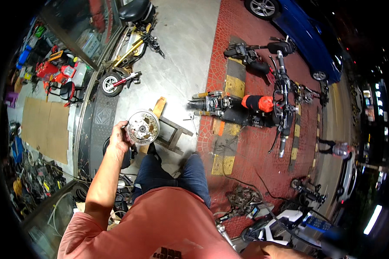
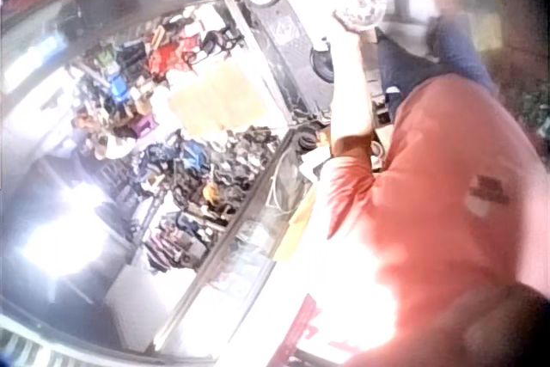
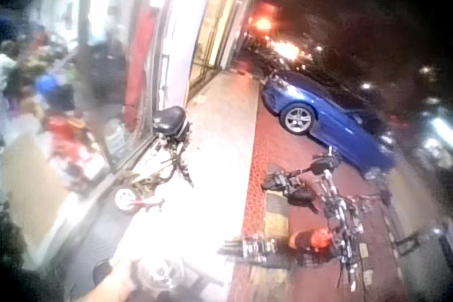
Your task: The person uses an angle grinder to smooth a metal part while sitting on the ground. They then walk to a workbench, place the part on a wooden block, and continue grinding it with the angle grinder.
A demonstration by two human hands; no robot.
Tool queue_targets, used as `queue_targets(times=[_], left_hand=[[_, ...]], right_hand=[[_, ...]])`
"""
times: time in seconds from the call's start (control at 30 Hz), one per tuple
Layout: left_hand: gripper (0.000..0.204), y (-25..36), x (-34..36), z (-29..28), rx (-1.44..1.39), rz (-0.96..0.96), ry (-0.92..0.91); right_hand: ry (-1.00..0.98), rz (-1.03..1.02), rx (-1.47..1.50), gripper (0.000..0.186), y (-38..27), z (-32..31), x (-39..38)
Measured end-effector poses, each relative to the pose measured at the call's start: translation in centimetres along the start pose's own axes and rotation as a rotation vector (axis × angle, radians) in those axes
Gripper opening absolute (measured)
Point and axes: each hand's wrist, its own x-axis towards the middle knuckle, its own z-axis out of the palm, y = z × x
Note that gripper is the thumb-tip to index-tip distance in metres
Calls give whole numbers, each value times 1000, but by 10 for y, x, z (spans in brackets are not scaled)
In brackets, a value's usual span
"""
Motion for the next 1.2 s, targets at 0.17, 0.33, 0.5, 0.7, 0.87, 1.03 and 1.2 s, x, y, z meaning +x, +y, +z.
queue_targets(times=[0.17, 0.33, 0.5, 0.7, 0.87, 1.03, 1.2], left_hand=[[13, 33, -7, -24, 46, 51, -65], [13, 34, -11, -50, 201, 211, -18], [16, 21, -52, -66, 239, 406, -81], [13, 23, -95, -56, 254, 469, -239], [12, 19, -118, -41, 318, 430, -284], [17, 28, -133, -14, 383, 411, -381], [16, 49, -90, 19, 401, 265, -411]], right_hand=[[53, 52, -88, 72, -47, 2, -14], [95, 174, -143, 74, -81, -35, -39], [141, 442, -179, 77, -76, -83, -103], [345, 905, -44, 61, -13, -67, -216], [482, 1161, -212, 38, 36, -41, -295], [501, 1503, -309, 27, 61, -47, -366], [669, 1634, -394, 23, 70, -33, -418]])
